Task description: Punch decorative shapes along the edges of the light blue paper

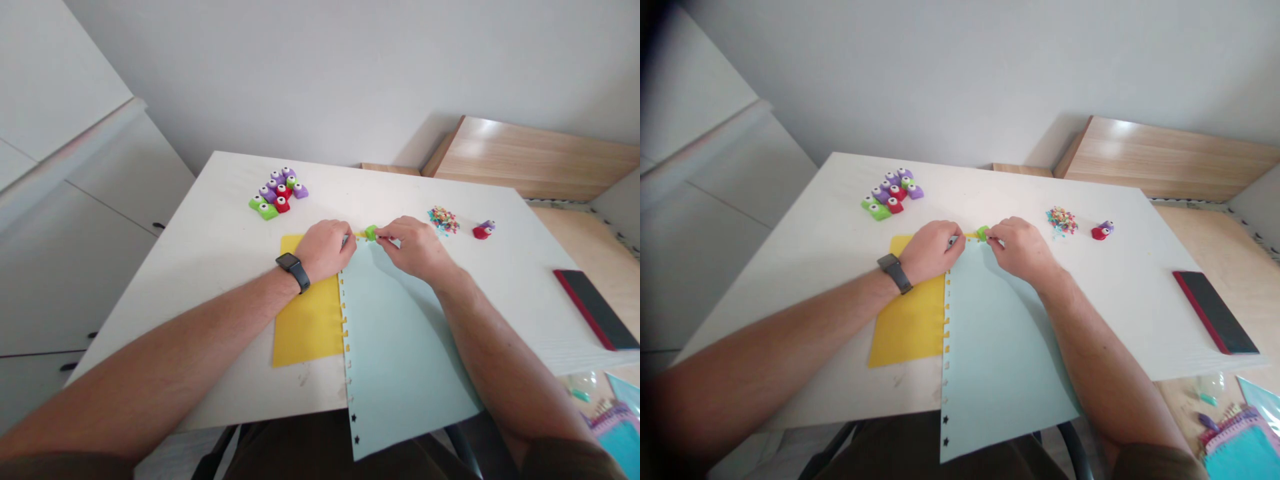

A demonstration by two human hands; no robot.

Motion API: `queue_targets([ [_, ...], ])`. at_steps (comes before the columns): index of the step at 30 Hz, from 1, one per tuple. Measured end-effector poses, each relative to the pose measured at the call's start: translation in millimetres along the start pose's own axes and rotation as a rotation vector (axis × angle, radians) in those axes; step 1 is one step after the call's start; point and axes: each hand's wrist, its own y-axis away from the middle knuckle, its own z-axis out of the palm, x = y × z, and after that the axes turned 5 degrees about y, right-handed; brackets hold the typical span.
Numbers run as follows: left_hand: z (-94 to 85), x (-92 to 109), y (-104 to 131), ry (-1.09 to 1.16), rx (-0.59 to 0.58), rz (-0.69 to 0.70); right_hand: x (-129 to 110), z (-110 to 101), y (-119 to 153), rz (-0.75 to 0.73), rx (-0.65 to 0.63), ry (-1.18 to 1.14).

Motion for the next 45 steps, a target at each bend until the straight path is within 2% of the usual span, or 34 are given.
queue_targets([
  [16, 0.6, -0.6, 0.3, 0.001, 0.005, 0.004, 0.9, 0.8, -3.2, 0.043, -0.008, -0.001],
  [38, 1.5, -2.0, -0.1, 0.009, 0.027, 0.025, -2.4, -2.0, -1.8, 0.223, -0.018, -0.028],
  [45, 3.0, -3.0, -0.1, 0.011, 0.039, 0.03, -3.8, -4.8, -2.1, 0.237, -0.026, -0.047],
])
